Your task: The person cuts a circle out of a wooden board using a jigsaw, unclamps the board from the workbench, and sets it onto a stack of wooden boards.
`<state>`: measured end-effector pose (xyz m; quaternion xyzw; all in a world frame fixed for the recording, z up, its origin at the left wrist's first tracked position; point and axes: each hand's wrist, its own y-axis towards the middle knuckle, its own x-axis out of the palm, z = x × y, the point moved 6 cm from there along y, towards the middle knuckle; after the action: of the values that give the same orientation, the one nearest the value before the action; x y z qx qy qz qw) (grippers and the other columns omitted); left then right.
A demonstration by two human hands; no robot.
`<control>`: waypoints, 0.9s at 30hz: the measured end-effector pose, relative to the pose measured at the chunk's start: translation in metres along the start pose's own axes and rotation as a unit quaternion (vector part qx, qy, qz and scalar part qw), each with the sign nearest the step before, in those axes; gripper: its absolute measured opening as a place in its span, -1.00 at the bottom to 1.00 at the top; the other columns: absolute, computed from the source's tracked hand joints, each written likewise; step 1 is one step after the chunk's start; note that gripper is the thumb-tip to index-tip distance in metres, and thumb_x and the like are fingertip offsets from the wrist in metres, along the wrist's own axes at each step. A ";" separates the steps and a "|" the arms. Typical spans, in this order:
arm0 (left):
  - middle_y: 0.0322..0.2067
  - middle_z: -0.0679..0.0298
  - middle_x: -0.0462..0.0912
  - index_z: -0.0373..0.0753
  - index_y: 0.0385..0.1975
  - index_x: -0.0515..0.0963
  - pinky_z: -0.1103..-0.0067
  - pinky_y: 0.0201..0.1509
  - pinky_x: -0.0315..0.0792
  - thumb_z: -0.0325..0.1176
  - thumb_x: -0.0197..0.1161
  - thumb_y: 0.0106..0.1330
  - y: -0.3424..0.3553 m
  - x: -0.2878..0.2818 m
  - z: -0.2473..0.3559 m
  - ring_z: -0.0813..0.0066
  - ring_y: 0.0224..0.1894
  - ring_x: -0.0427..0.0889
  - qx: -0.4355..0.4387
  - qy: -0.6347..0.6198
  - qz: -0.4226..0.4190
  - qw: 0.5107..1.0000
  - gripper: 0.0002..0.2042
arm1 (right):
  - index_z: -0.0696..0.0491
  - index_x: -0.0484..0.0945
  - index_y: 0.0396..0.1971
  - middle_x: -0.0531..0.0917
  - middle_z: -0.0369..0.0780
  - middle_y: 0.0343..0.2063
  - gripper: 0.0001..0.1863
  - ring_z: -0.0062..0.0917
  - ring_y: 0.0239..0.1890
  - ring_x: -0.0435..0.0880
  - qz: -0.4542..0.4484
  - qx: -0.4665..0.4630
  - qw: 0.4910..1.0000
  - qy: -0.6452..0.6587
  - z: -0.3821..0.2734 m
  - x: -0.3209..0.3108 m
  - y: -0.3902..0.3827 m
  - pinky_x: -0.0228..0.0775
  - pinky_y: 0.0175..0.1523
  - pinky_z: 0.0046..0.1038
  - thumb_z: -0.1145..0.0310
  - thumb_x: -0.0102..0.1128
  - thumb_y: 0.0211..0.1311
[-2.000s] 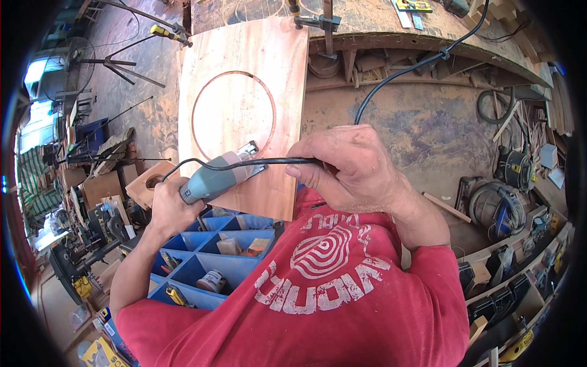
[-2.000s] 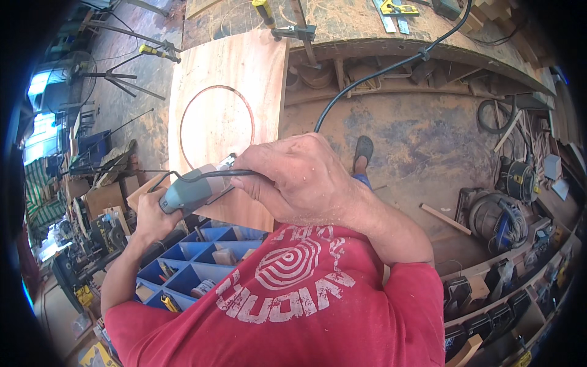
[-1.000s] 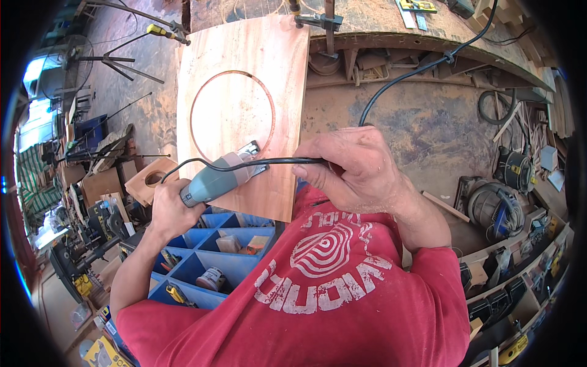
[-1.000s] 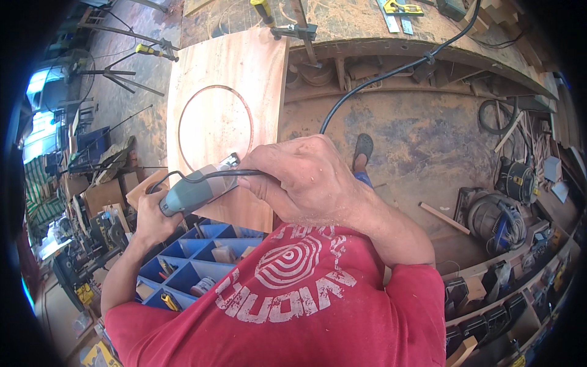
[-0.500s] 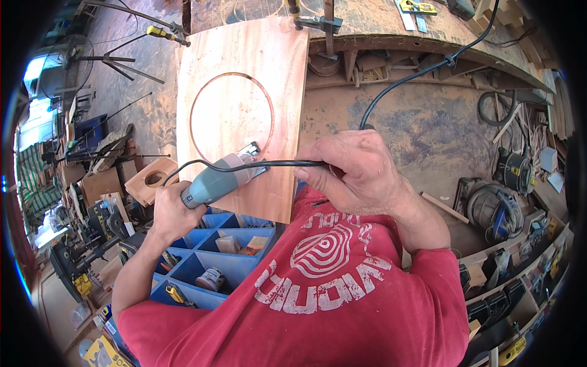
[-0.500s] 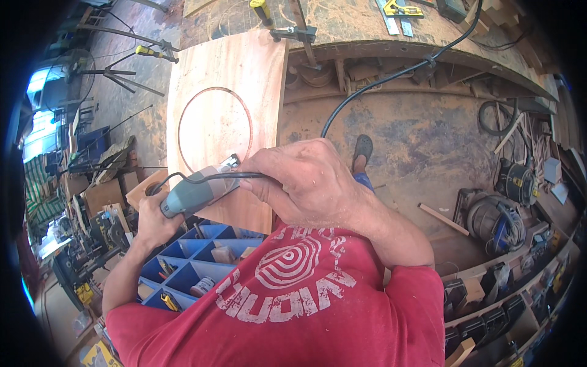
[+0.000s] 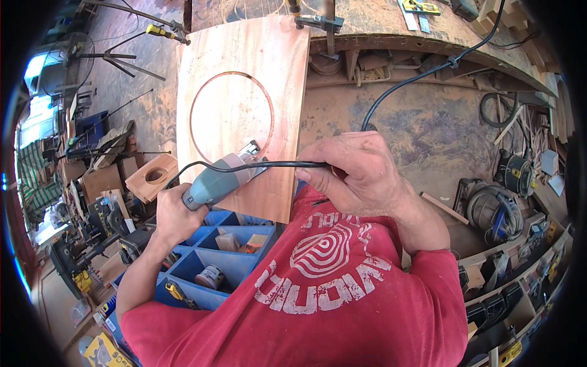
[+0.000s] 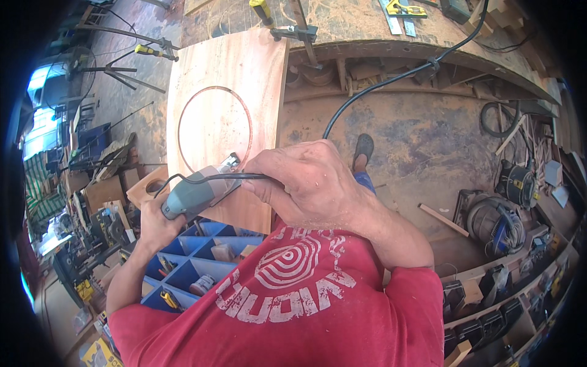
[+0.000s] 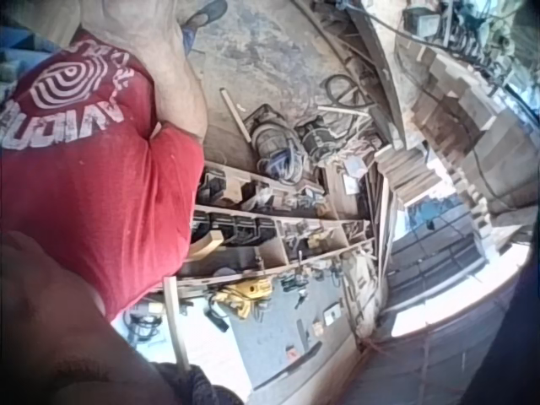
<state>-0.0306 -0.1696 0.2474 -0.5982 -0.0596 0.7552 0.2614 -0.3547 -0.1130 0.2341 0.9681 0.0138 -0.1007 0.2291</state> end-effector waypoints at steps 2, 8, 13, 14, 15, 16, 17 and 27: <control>-0.55 -0.10 0.70 -0.39 -0.40 0.70 0.29 -0.23 0.64 -0.40 0.42 -0.01 0.000 0.001 0.000 -0.09 -0.42 0.76 0.003 -0.001 0.002 1.000 -0.79 | 0.18 0.74 -0.27 0.73 -0.15 -0.49 -0.83 -0.35 -0.51 0.73 -0.002 0.006 1.000 0.004 0.001 -0.001 0.001 0.51 -0.39 -0.38 0.48 0.52 0.17; -0.53 -0.12 0.70 -0.40 -0.40 0.70 0.29 -0.21 0.64 -0.40 0.42 -0.01 -0.001 0.004 0.002 -0.10 -0.40 0.77 -0.022 -0.007 -0.007 1.000 -0.78 | 0.18 0.74 -0.27 0.73 -0.15 -0.49 -0.83 -0.36 -0.52 0.73 -0.006 0.009 1.000 0.013 0.008 -0.003 0.002 0.51 -0.40 -0.39 0.48 0.52 0.16; -0.53 -0.15 0.70 -0.42 -0.40 0.70 0.30 -0.21 0.64 -0.39 0.42 0.01 -0.004 0.006 0.005 -0.11 -0.40 0.77 -0.058 -0.014 0.002 0.998 -0.78 | 0.16 0.75 -0.26 0.72 -0.17 -0.51 -0.82 -0.38 -0.56 0.69 -0.017 0.009 1.000 0.013 0.009 -0.007 0.005 0.47 -0.42 -0.37 0.47 0.52 0.15; -0.53 -0.15 0.70 -0.42 -0.40 0.70 0.30 -0.21 0.64 -0.39 0.42 0.01 -0.005 0.006 0.005 -0.11 -0.40 0.77 -0.059 -0.013 0.003 0.998 -0.78 | 0.16 0.75 -0.26 0.72 -0.17 -0.51 -0.82 -0.38 -0.56 0.69 -0.017 0.008 1.000 0.014 0.009 -0.008 0.006 0.47 -0.42 -0.37 0.47 0.52 0.15; -0.53 -0.16 0.69 -0.43 -0.40 0.70 0.29 -0.22 0.64 -0.38 0.42 0.01 -0.005 0.007 0.004 -0.12 -0.40 0.77 -0.058 -0.013 0.004 0.998 -0.77 | 0.14 0.73 -0.25 0.73 -0.12 -0.50 -0.84 -0.28 -0.50 0.73 -0.022 0.014 1.000 0.017 0.009 -0.009 0.008 0.52 -0.39 -0.33 0.47 0.50 0.18; -0.53 -0.16 0.69 -0.44 -0.40 0.69 0.29 -0.22 0.64 -0.38 0.42 0.01 -0.005 0.007 0.004 -0.12 -0.41 0.77 -0.058 -0.014 0.006 0.998 -0.77 | 0.11 0.70 -0.25 0.73 -0.08 -0.49 -0.85 -0.18 -0.44 0.78 -0.027 0.020 0.999 0.020 0.009 -0.010 0.009 0.57 -0.35 -0.28 0.46 0.47 0.20; -0.53 -0.16 0.69 -0.44 -0.40 0.69 0.29 -0.22 0.64 -0.38 0.42 0.01 -0.005 0.007 0.005 -0.12 -0.41 0.77 -0.058 -0.014 0.006 0.998 -0.77 | 0.11 0.70 -0.25 0.73 -0.08 -0.49 -0.85 -0.18 -0.44 0.78 -0.027 0.020 0.999 0.021 0.009 -0.011 0.010 0.57 -0.35 -0.28 0.46 0.47 0.20; -0.52 -0.19 0.68 -0.45 -0.39 0.68 0.28 -0.23 0.62 -0.38 0.42 0.03 -0.008 0.011 0.008 -0.15 -0.40 0.75 -0.092 -0.032 0.010 0.995 -0.76 | 0.14 0.74 -0.27 0.69 -0.18 -0.55 -0.83 -0.35 -0.56 0.70 -0.012 -0.004 1.000 0.028 0.018 -0.016 0.010 0.49 -0.40 -0.37 0.46 0.52 0.17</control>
<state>-0.0375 -0.1560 0.2433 -0.5956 -0.1315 0.7680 0.1952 -0.3726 -0.1300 0.2259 0.9694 0.0321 -0.0765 0.2310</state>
